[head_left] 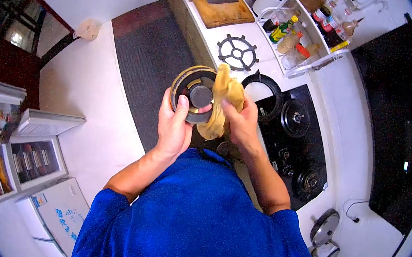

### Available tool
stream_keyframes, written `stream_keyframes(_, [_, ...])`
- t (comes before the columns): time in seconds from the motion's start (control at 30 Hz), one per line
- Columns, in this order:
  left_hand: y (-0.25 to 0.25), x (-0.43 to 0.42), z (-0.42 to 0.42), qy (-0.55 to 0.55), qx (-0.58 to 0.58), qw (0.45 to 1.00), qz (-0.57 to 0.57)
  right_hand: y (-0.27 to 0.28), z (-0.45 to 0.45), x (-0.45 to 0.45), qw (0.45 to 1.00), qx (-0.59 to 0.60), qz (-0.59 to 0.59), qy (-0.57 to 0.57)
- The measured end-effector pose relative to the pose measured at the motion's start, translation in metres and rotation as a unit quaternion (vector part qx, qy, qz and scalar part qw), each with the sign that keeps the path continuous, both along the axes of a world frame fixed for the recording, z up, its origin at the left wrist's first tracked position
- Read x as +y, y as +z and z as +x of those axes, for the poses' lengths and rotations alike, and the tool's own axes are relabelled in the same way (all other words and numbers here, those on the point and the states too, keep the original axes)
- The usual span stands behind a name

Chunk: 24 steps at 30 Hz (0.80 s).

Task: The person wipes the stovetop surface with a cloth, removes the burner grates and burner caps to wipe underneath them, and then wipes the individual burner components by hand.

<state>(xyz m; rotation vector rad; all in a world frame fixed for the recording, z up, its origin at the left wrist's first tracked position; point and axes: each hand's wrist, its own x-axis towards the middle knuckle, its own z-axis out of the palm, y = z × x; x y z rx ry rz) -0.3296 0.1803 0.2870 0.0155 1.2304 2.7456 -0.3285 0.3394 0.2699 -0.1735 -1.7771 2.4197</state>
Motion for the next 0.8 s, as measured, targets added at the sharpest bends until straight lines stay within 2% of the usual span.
stream_keyframes(0.03, [0.006, -0.002, -0.003, 0.003, -0.002, 1.000, 0.008, 0.011, 0.005, -0.002, 0.997, -0.011, -0.058, 0.042])
stream_keyframes(0.07, [0.010, -0.003, -0.006, 0.007, -0.004, 1.000, 0.015, 0.011, 0.001, 0.002, 0.997, -0.008, -0.054, 0.051])
stream_keyframes(0.13, [0.006, -0.002, -0.004, 0.016, -0.006, 0.999, 0.027, 0.008, -0.005, 0.009, 0.998, 0.019, 0.045, 0.040])
stream_keyframes(0.2, [0.006, 0.005, -0.003, 0.029, 0.011, 0.999, 0.020, 0.013, -0.011, 0.011, 0.998, 0.023, 0.039, 0.042])
stream_keyframes(0.27, [0.008, 0.015, 0.001, 0.027, 0.010, 0.999, 0.024, 0.025, -0.013, 0.010, 0.989, 0.030, 0.146, -0.019])
stream_keyframes(0.4, [0.005, 0.034, 0.010, 0.044, 0.042, 0.997, 0.045, 0.037, -0.022, 0.016, 0.991, 0.045, 0.120, -0.028])
stream_keyframes(0.43, [0.004, 0.037, 0.012, 0.044, 0.049, 0.997, 0.032, 0.041, -0.023, 0.021, 0.997, 0.034, 0.064, 0.017])
stream_keyframes(0.47, [0.004, 0.039, 0.013, 0.046, 0.058, 0.997, 0.019, 0.038, -0.025, 0.024, 0.997, 0.034, 0.062, 0.024])
stream_keyframes(0.53, [0.001, 0.040, 0.012, 0.051, 0.079, 0.995, 0.014, 0.019, -0.031, 0.030, 0.999, 0.017, -0.031, 0.022])
stream_keyframes(0.57, [0.006, 0.041, 0.012, 0.031, 0.069, 0.996, 0.041, 0.000, -0.034, 0.037, 0.998, 0.011, -0.051, 0.018])
stream_keyframes(0.6, [0.010, 0.042, 0.012, 0.011, 0.059, 0.996, 0.069, 0.001, -0.033, 0.037, 0.998, 0.009, -0.049, 0.025])
stream_keyframes(0.63, [0.013, 0.040, 0.012, 0.000, 0.054, 0.996, 0.070, 0.004, -0.031, 0.036, 0.995, -0.012, -0.096, 0.024])
stream_keyframes(0.67, [0.013, 0.040, 0.012, 0.007, 0.054, 0.996, 0.072, 0.006, -0.029, 0.037, 0.989, -0.034, -0.142, 0.022])
stream_keyframes(0.73, [0.011, 0.040, 0.011, -0.009, 0.000, 0.994, 0.106, 0.008, -0.026, 0.042, 0.984, -0.063, -0.156, 0.065])
stream_keyframes(0.8, [0.002, 0.037, 0.009, -0.014, -0.007, 0.993, 0.117, 0.012, -0.023, 0.041, 0.949, -0.098, -0.281, 0.104])
